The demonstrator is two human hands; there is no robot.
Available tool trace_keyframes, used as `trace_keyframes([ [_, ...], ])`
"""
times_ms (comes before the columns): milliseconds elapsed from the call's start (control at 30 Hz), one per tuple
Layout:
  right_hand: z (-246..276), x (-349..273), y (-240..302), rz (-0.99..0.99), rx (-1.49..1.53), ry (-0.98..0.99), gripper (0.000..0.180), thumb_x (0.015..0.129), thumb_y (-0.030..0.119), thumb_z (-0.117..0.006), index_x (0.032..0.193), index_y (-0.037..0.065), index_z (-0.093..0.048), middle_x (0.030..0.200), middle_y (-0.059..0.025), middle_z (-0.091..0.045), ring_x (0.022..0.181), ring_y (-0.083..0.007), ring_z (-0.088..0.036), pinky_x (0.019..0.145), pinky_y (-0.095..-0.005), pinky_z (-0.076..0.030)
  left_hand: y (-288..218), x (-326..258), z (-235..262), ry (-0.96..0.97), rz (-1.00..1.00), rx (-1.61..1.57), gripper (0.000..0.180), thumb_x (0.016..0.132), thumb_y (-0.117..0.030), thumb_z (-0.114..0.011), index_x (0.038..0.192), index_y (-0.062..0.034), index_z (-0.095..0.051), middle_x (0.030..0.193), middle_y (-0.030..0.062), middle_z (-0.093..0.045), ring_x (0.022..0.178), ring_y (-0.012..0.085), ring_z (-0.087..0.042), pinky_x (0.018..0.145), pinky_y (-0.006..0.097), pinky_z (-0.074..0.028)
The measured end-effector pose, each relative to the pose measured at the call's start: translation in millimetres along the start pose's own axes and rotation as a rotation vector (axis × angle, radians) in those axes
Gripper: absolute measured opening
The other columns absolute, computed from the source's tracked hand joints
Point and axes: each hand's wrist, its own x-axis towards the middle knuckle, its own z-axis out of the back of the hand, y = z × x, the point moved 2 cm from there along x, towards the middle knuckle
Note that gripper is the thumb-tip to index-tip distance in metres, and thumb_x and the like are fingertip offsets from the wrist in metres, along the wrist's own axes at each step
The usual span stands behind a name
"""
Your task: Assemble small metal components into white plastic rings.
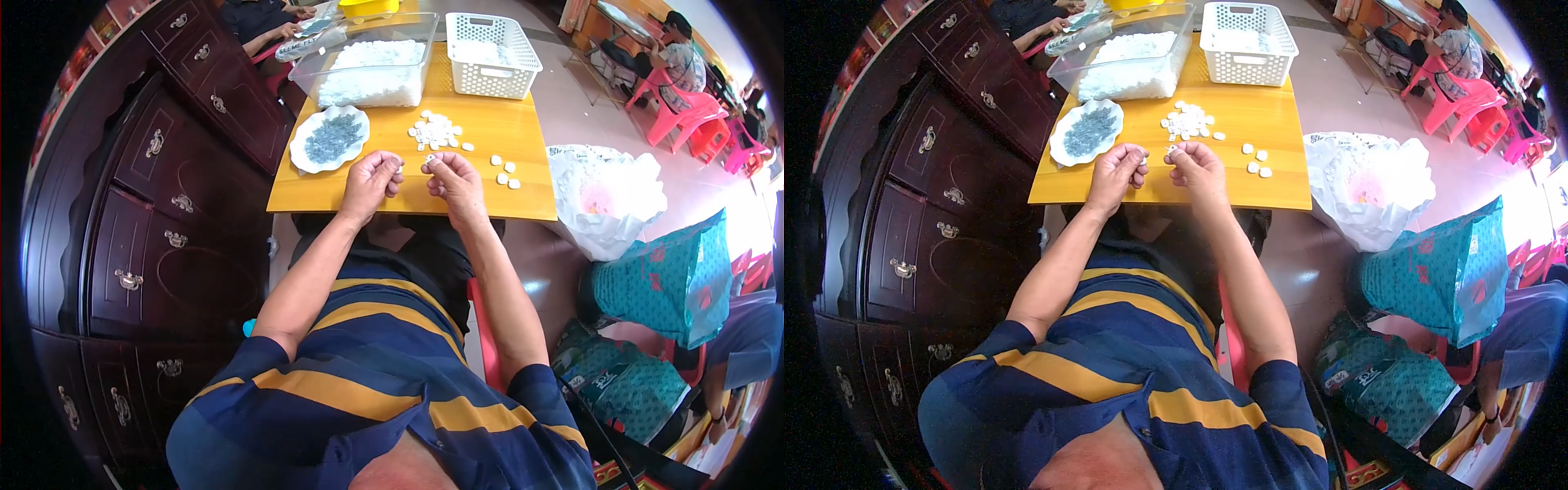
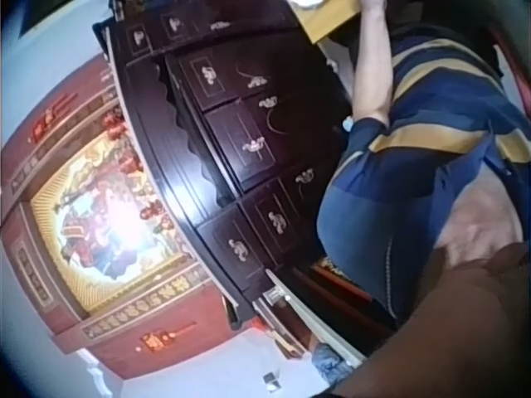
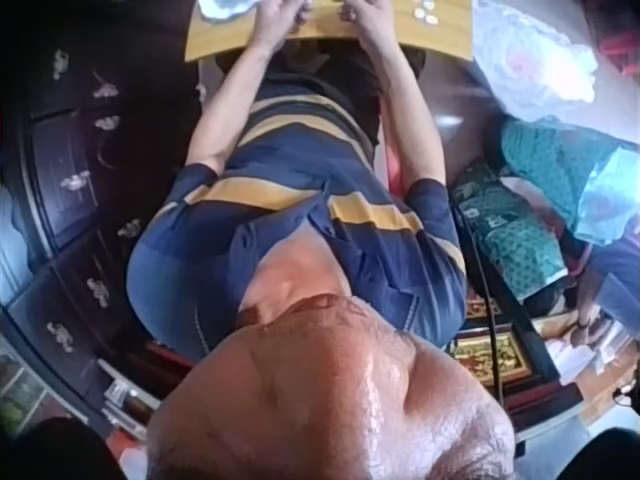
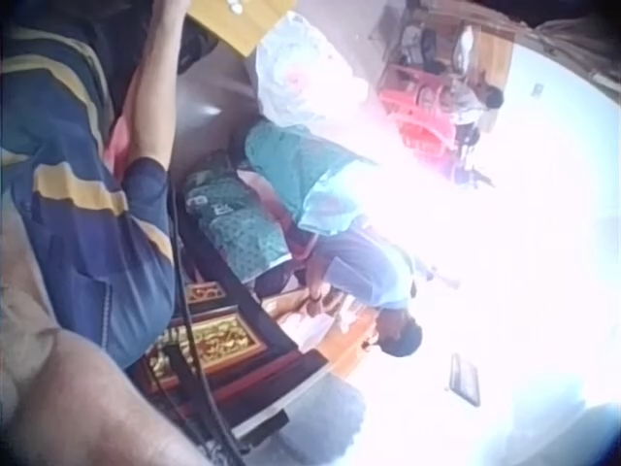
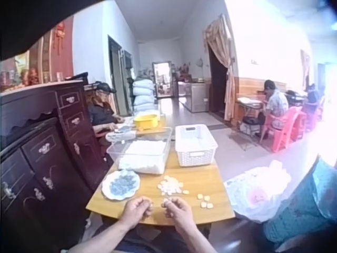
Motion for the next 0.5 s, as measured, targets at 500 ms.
trace_keyframes([
  [500,2.9,6.1,-13.3,0.035,0.015,0.074,0.011,0.097,0.015,-0.066,0.104,0.007,-0.064,0.089,-0.0016,-0.069,0.072,-0.0064,-0.06,0.066,-0.0203,-0.049,-7.9,-9.1,-28.1,0.074,-0.012,0.064,0.026,0.101,-0.009,-0.058,0.125,0.0004,-0.063,0.103,0.0046,-0.071,0.079,0.0067,-0.065,0.071,0.021,-0.054],
])
